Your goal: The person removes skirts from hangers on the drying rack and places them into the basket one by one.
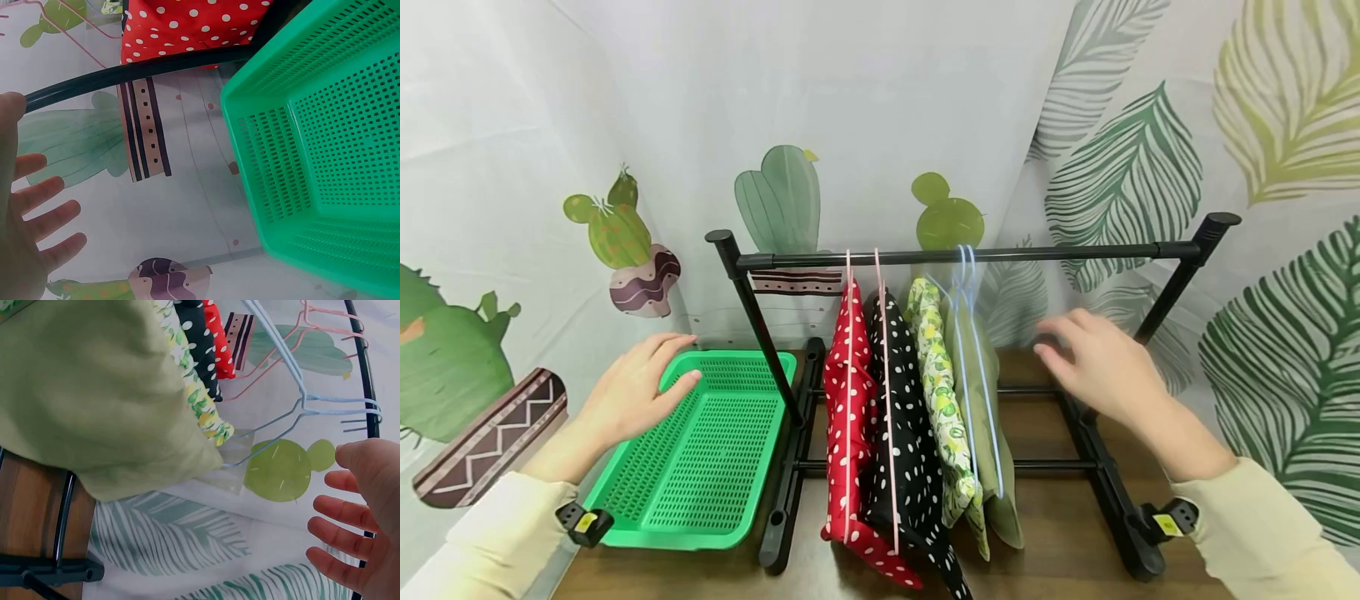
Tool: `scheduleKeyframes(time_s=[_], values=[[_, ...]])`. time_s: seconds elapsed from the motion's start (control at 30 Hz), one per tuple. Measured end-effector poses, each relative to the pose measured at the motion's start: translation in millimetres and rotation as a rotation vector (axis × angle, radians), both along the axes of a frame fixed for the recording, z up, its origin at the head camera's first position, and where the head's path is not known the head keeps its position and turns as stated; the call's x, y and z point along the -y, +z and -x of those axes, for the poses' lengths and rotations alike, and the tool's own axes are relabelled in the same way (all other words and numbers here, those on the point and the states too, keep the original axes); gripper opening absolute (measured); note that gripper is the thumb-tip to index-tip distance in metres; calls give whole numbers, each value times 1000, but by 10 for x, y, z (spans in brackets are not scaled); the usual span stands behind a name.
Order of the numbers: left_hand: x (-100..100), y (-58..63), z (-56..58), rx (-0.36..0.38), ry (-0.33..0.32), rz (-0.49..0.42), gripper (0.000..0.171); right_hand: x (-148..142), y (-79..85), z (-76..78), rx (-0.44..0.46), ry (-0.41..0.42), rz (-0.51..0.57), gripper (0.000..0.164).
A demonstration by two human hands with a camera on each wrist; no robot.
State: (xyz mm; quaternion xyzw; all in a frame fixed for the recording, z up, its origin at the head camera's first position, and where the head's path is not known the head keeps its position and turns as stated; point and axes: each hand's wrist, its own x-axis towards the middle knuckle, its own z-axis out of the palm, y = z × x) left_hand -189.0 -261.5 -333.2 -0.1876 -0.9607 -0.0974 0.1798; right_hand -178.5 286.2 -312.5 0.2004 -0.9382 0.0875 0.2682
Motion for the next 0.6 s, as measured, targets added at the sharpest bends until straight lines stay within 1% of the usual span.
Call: scheduleKeyframes(time_s=[0.13,0.27,0.37,0.5,0.6], values=[[-5,-23,-2,-7,5,-15,49,83,23,13,-19,11,10,24],[-14,-49,-1,-19,2,-30,46,160,52,20,21,14,28,19],[-22,-67,0,-37,-15,-35,44,209,62,25,30,22,34,16],[-31,-87,-1,-58,-36,-41,42,263,64,41,-5,45,50,15],[-36,-102,0,-62,-37,-49,41,299,73,60,-32,63,64,14]])
